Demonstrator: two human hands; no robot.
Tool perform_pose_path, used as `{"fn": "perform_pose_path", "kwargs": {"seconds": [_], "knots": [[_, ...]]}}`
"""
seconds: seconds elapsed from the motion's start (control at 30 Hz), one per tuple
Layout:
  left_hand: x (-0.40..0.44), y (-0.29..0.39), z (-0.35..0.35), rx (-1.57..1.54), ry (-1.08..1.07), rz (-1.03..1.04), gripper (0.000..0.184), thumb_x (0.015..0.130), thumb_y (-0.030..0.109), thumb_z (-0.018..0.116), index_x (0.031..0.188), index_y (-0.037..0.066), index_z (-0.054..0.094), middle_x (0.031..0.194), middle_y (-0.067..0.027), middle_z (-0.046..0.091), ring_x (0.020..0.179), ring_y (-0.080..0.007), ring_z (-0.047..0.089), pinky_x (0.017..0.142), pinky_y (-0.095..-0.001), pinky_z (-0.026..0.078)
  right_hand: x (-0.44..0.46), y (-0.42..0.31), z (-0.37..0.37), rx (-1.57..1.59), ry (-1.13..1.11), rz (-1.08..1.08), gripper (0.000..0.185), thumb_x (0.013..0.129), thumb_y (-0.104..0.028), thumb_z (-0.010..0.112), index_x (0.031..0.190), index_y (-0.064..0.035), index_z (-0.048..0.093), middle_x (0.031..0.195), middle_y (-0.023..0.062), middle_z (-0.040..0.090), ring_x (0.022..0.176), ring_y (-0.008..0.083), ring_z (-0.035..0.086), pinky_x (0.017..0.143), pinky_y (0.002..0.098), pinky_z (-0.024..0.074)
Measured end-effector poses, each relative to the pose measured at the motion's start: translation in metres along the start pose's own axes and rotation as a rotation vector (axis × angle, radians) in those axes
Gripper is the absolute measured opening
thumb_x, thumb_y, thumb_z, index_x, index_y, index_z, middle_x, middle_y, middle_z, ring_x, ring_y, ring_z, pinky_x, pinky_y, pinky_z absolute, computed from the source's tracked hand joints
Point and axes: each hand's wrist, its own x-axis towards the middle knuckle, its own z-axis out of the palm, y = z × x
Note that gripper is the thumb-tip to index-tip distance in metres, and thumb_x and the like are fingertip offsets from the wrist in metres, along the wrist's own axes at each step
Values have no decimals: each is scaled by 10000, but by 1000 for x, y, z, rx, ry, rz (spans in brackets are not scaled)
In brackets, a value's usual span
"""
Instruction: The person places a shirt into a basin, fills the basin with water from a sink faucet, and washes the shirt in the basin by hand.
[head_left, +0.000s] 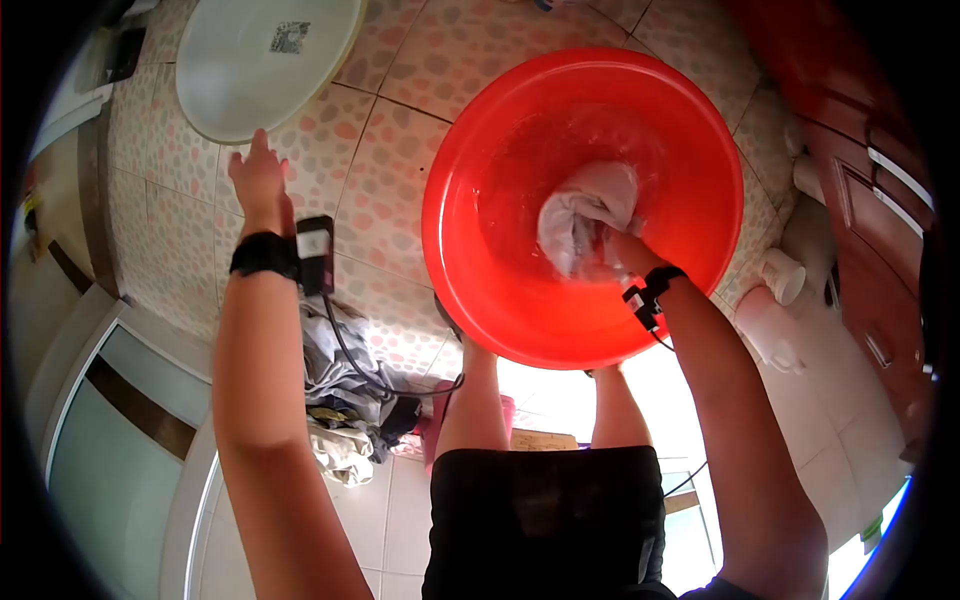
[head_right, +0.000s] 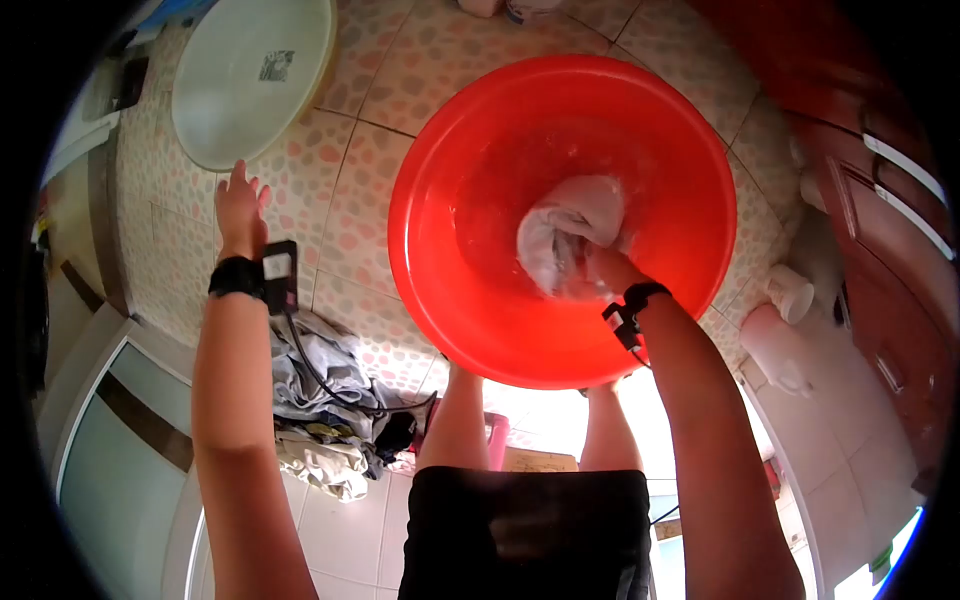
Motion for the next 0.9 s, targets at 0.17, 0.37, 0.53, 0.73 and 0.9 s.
{"fn": "perform_pose_path", "kwargs": {"seconds": [0.17,0.37,0.53,0.73,0.9], "knots": [[-107,-11,15,-26,-322,566,361,866,166,524,1180,13,434,1115,-85,516,930,-151,506,797,-276,423,-56,10,13,-162,50,-171,612,887,-530,336,941,36,564,801,159,589,757,244,570,612,356,432],[-238,-90,69,206,-948,-503,429,880,356,496,1209,82,470,1111,-69,551,946,-203,533,825,-336,440,-181,-12,-8,-426,122,-452,546,902,-459,359,781,26,580,626,187,563,617,347,565,588,387,432],[-284,-135,118,-361,-1141,-991,493,868,438,506,1210,88,455,1151,-71,495,1039,-171,475,847,-355,442,-247,-21,-30,-433,20,-685,327,890,-304,460,816,-4,565,677,161,588,625,312,580,576,351,445],[-290,-84,114,-575,-1358,-828,466,861,344,543,1228,67,461,1107,-76,548,972,-150,523,801,-270,438,-240,-23,-43,-157,92,-658,288,837,-234,578,971,18,538,811,96,596,706,185,566,620,306,455],[-279,22,67,-251,-1323,-527,302,885,202,506,1135,34,518,759,-18,574,471,-51,463,402,-176,357,-240,-26,-56,287,137,-521,355,849,-145,565,1137,42,472,954,76,579,796,101,533,695,241,460]]}}
